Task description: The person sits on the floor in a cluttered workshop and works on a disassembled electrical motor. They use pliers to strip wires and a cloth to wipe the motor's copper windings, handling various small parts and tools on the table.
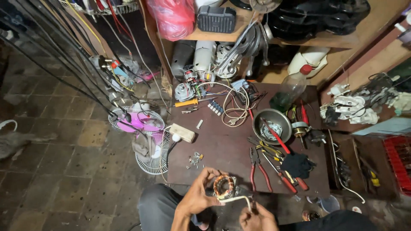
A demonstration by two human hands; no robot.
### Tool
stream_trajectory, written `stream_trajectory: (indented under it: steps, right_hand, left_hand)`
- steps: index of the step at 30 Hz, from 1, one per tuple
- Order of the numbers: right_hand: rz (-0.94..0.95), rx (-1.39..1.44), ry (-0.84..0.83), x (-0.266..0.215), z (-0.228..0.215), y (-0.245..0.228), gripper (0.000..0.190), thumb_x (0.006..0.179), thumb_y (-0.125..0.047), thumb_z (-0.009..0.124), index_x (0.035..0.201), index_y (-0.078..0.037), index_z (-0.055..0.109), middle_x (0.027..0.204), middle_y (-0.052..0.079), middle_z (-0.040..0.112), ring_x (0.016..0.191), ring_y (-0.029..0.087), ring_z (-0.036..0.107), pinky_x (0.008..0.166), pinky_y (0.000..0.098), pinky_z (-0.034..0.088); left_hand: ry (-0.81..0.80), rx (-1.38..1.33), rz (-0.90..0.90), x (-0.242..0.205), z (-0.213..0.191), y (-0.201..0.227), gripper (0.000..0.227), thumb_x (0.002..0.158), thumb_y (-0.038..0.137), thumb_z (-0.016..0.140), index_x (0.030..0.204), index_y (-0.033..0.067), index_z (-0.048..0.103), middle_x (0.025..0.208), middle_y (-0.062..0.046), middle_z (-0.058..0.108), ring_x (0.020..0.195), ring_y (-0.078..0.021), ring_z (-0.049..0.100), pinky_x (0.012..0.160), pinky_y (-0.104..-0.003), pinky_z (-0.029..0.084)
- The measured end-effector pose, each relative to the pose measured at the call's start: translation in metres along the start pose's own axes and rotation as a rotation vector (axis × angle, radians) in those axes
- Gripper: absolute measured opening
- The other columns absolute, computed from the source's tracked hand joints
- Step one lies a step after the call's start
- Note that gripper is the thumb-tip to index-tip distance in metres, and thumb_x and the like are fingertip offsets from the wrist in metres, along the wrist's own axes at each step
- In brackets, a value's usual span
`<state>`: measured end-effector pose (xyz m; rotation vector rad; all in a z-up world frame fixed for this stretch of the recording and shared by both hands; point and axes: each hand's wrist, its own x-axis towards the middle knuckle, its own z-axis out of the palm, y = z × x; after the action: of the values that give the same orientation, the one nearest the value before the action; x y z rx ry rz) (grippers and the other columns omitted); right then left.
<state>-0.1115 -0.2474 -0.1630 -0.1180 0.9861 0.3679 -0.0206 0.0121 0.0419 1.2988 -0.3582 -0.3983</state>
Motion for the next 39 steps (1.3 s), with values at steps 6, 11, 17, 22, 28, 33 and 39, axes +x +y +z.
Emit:
stream_trajectory:
  steps: [6,11,17,22,28,33,39]
  right_hand:
    - [0.266,-0.047,0.09,-0.011,-0.041,-0.048,0.024,0.097,-0.046,0.052,0.096,-0.031,0.071,0.098,-0.008,0.068,0.097,0.03,0.056,0.095,0.0428,0.045]
    - [-0.834,-0.393,-0.25,-0.125,0.074,-0.017,0.033,0.103,-0.012,0.044,0.129,0.006,0.054,0.116,0.023,0.059,0.105,0.038,0.059,0.086,0.0483,0.053]
    - [-1.126,-0.671,-0.002,-0.149,0.155,-0.043,0.037,0.106,-0.015,0.046,0.14,0.0,0.051,0.117,0.021,0.062,0.1,0.029,0.06,0.088,0.0425,0.051]
    - [-1.324,-1.112,0.007,-0.112,0.15,-0.072,0.028,0.101,-0.018,0.057,0.124,-0.007,0.069,0.091,0.007,0.07,0.077,0.013,0.062,0.068,0.0262,0.051]
    - [-1.259,-1.397,0.118,-0.119,0.167,-0.069,0.032,0.095,-0.024,0.06,0.12,-0.012,0.075,0.094,0.003,0.074,0.077,0.012,0.062,0.07,0.0272,0.052]
    - [-1.607,-1.601,-0.086,-0.107,0.159,-0.074,0.028,0.095,-0.021,0.059,0.114,-0.01,0.077,0.092,0.002,0.069,0.089,0.015,0.07,0.082,0.0259,0.049]
    - [-1.861,-1.753,-0.441,-0.114,0.157,-0.068,0.037,0.079,0.003,0.059,0.11,-0.011,0.072,0.108,0.003,0.07,0.103,0.023,0.065,0.093,0.0337,0.048]
  left_hand:
    - [0.246,-0.028,-0.103,0.001,-0.011,-0.018,0.078,0.053,-0.011,0.089,0.114,0.0112,0.046,0.131,-0.016,0.064,0.125,-0.024,0.062,0.106,-0.035,0.052]
    - [0.512,0.365,-0.177,0.008,-0.011,-0.05,0.074,0.052,0.002,0.085,0.116,0.0155,0.051,0.113,-0.003,0.061,0.103,-0.0169,0.059,0.093,-0.026,0.045]
    - [0.572,0.907,-0.155,0.025,0.013,-0.092,0.048,0.061,0.015,0.084,0.094,0.0144,0.049,0.088,-0.004,0.059,0.084,-0.0252,0.052,0.098,-0.042,0.034]
    - [0.437,1.121,-0.223,0.036,0.017,-0.115,0.055,0.067,0.018,0.082,0.109,0.0132,0.048,0.11,-0.01,0.066,0.105,-0.0321,0.055,0.103,-0.05,0.031]
    - [0.269,1.199,-0.308,0.041,0.021,-0.105,0.097,0.061,0.001,0.077,0.145,0.0042,0.028,0.148,-0.017,0.039,0.143,-0.0385,0.027,0.116,-0.069,0.009]
    - [0.314,1.137,-0.1,0.05,0.055,-0.045,0.081,0.065,0.0,0.077,0.14,0.0124,0.049,0.155,-0.019,0.034,0.147,-0.0381,0.022,0.112,-0.075,-0.001]
    - [0.333,0.113,0.105,0.077,0.124,0.063,0.057,0.092,0.038,0.062,0.136,0.0034,0.057,0.133,-0.012,0.068,0.122,-0.0171,0.064,0.106,-0.032,0.049]
